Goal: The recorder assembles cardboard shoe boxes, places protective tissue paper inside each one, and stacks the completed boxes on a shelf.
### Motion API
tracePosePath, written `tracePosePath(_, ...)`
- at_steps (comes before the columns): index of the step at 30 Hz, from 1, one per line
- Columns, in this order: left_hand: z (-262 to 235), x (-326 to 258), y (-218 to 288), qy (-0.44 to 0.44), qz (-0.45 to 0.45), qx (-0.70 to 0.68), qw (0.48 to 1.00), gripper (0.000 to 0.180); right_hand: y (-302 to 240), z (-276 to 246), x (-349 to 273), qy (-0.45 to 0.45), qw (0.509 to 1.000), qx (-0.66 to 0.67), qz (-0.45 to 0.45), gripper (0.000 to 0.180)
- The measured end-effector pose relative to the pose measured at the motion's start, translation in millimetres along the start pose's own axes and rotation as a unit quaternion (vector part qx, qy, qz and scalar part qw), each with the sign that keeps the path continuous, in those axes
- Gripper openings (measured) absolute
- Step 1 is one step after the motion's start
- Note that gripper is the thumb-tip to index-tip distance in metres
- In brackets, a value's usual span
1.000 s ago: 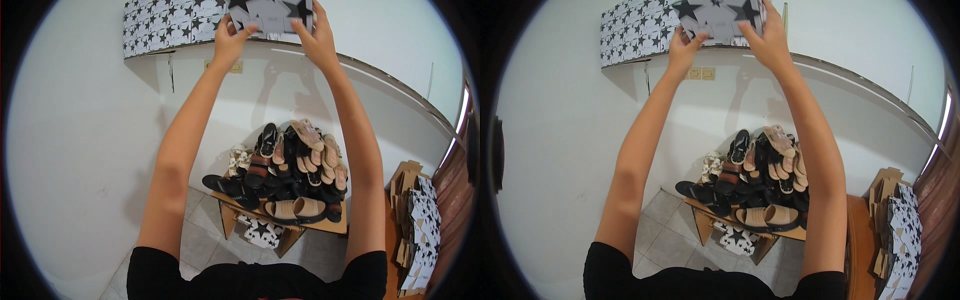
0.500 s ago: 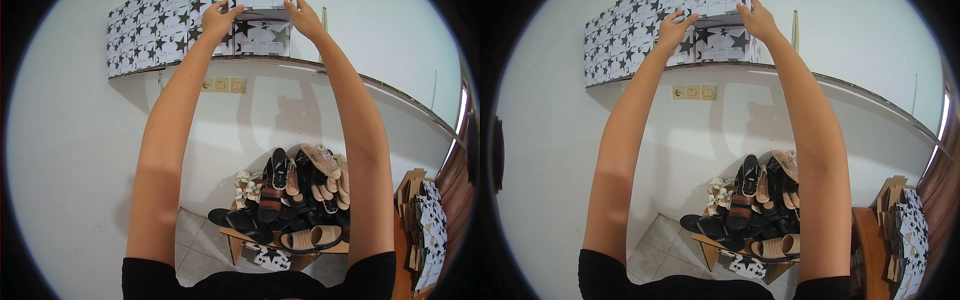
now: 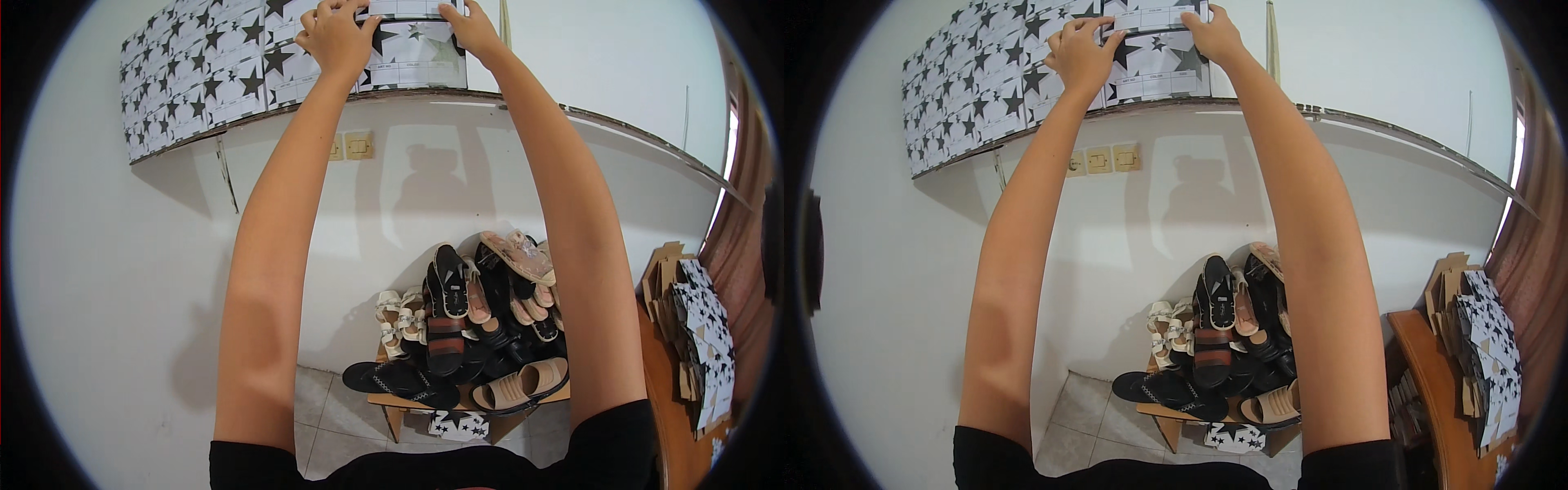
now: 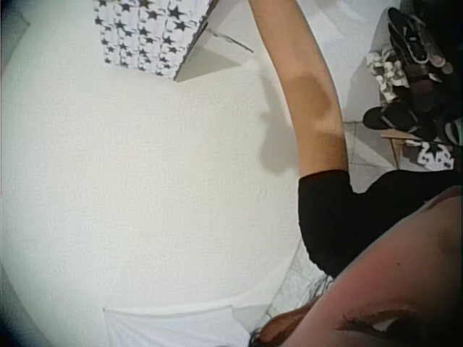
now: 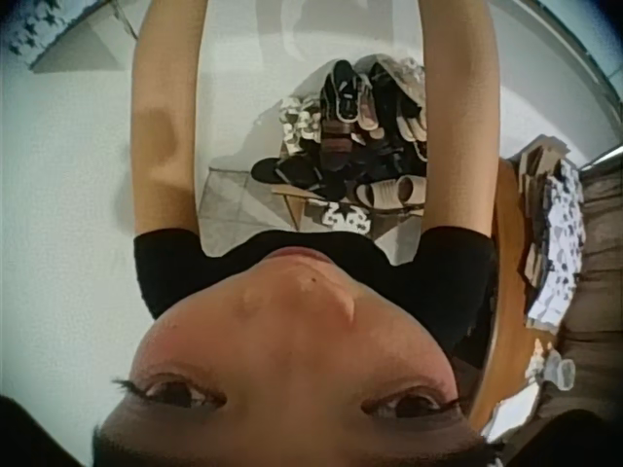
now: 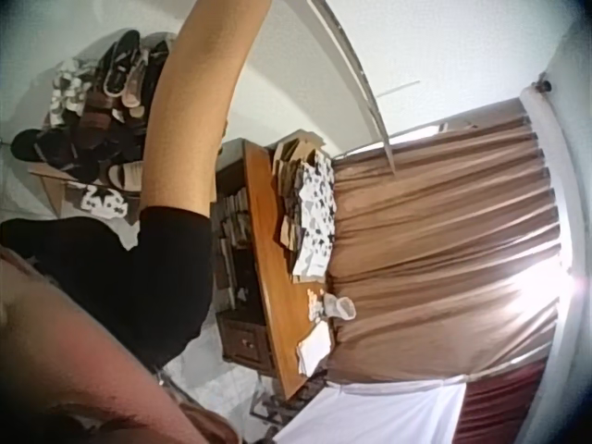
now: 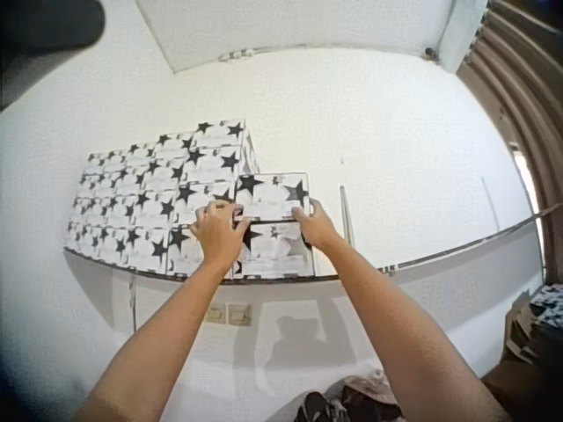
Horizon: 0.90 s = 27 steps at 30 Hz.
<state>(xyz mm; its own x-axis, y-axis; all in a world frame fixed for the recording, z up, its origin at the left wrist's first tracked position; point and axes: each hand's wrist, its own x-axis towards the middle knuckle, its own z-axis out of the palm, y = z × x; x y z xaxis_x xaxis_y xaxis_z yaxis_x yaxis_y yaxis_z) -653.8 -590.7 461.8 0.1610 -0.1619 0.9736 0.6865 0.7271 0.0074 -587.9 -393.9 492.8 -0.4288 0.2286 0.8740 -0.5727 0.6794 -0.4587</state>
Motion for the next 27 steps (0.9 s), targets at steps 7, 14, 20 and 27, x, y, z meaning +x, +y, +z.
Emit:
tracePosePath(7,4.6,-15.5,16.5,0.063,0.001,-0.047,0.997,0.017,15.7,-5.5,7.7,0.042,0.993,-0.082,-0.07,0.075)
tracePosePath(14,2.1,-29.6,90.3,0.189,-0.05,-0.178,0.964,0.013,-14.9,-32.5,-61.7,0.099,0.951,-0.225,-0.189,0.074)
tracePosePath(20,-11.2,-53.9,246.9,0.22,-0.086,-0.405,0.883,0.01,-12.9,-159.7,-148.3,-0.002,0.859,-0.42,-0.292,0.047)
tracePosePath(27,-76.7,-130.7,486.7,0.105,-0.282,-0.684,0.664,0.009,-30.0,-392.5,-308.4,-0.199,0.727,-0.657,-0.035,0.034)
